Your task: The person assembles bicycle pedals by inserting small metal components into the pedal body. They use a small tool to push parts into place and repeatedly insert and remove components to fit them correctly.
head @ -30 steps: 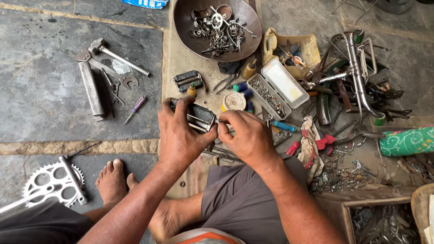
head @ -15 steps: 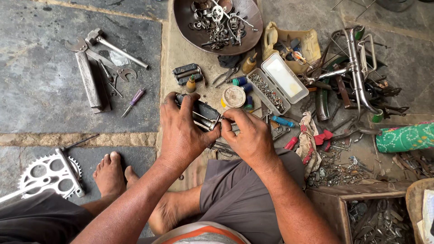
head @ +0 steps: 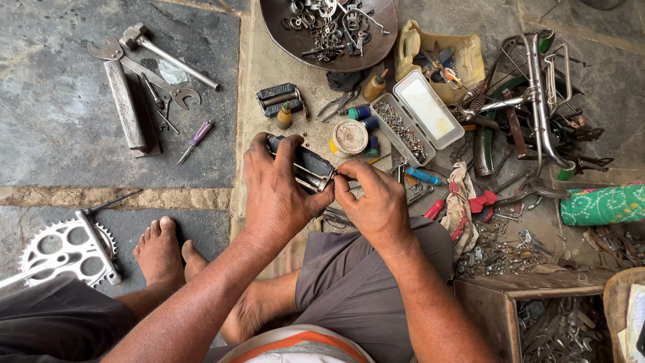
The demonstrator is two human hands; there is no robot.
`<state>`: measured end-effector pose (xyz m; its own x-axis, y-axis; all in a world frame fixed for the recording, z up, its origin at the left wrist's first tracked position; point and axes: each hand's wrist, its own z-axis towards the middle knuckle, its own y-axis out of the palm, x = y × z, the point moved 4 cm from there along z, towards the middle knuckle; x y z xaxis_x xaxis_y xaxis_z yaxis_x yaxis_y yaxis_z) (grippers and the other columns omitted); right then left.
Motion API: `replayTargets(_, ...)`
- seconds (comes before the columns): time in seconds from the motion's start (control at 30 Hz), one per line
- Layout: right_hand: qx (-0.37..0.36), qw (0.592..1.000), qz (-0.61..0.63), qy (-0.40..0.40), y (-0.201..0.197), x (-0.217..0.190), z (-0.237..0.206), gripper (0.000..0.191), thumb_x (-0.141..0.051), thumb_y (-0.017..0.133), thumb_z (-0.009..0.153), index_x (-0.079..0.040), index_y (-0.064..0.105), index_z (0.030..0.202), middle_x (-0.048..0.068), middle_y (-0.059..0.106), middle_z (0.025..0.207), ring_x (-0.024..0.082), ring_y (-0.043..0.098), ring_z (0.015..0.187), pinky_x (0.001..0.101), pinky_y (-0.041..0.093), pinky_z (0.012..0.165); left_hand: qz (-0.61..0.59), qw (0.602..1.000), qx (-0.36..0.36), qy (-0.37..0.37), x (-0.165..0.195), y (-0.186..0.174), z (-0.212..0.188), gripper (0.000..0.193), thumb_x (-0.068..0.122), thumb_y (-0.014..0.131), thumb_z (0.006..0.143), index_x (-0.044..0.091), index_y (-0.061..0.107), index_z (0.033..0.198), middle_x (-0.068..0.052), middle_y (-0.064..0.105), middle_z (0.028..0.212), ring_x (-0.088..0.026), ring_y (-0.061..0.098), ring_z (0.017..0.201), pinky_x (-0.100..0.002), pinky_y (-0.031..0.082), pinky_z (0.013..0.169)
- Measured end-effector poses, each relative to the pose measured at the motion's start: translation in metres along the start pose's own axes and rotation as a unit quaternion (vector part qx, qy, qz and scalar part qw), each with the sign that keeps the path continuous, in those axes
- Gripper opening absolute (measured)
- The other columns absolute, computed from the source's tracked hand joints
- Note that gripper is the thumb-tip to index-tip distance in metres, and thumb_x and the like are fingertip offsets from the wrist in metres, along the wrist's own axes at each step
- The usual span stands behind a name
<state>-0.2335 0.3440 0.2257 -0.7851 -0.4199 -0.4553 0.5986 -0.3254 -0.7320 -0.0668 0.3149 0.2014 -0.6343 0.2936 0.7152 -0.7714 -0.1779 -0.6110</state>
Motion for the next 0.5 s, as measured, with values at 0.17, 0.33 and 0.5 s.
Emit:
replayTargets(0.17, -0.003, 1.000, 0.011, -0.003, 0.002, 0.002, 0.000, 0.022, -0.003, 0.080, 0.087, -0.004, 0.068, 0.105, 0.010, 0.076, 0.096, 0.024, 0.078, 0.090, 0.0327, 0.061, 0.075, 0.005, 1.000, -0.009, -0.008, -0.002, 0.002, 0.001, 0.087, 0.039, 0.092, 0.061, 0.005, 0.055, 0.133, -0.033, 0.043, 0.129, -0.049, 0.047, 0.117, -0.058, 0.041, 0.101)
replayTargets(0.33, 0.009, 0.999, 0.029, 0.032, 0.005, 0.006, -0.003, 0.017, -0.005, 0.082, 0.086, -0.004, 0.070, 0.099, 0.008, 0.076, 0.095, 0.021, 0.077, 0.088, 0.0315, 0.060, 0.074, -0.002, 0.999, -0.027, -0.028, -0.006, 0.006, 0.000, 0.087, 0.038, 0.091, 0.059, 0.006, 0.056, 0.132, -0.032, 0.044, 0.127, -0.048, 0.047, 0.115, -0.058, 0.041, 0.100)
replayTargets(0.5, 0.003, 0.995, 0.060, 0.073, 0.010, 0.012, -0.008, 0.016, -0.004, 0.080, 0.088, -0.004, 0.072, 0.102, 0.008, 0.077, 0.098, 0.020, 0.077, 0.090, 0.0306, 0.060, 0.078, 0.002, 0.998, -0.039, -0.040, -0.011, 0.013, 0.000, 0.085, 0.040, 0.091, 0.062, 0.006, 0.056, 0.132, -0.033, 0.045, 0.127, -0.049, 0.047, 0.116, -0.057, 0.041, 0.101)
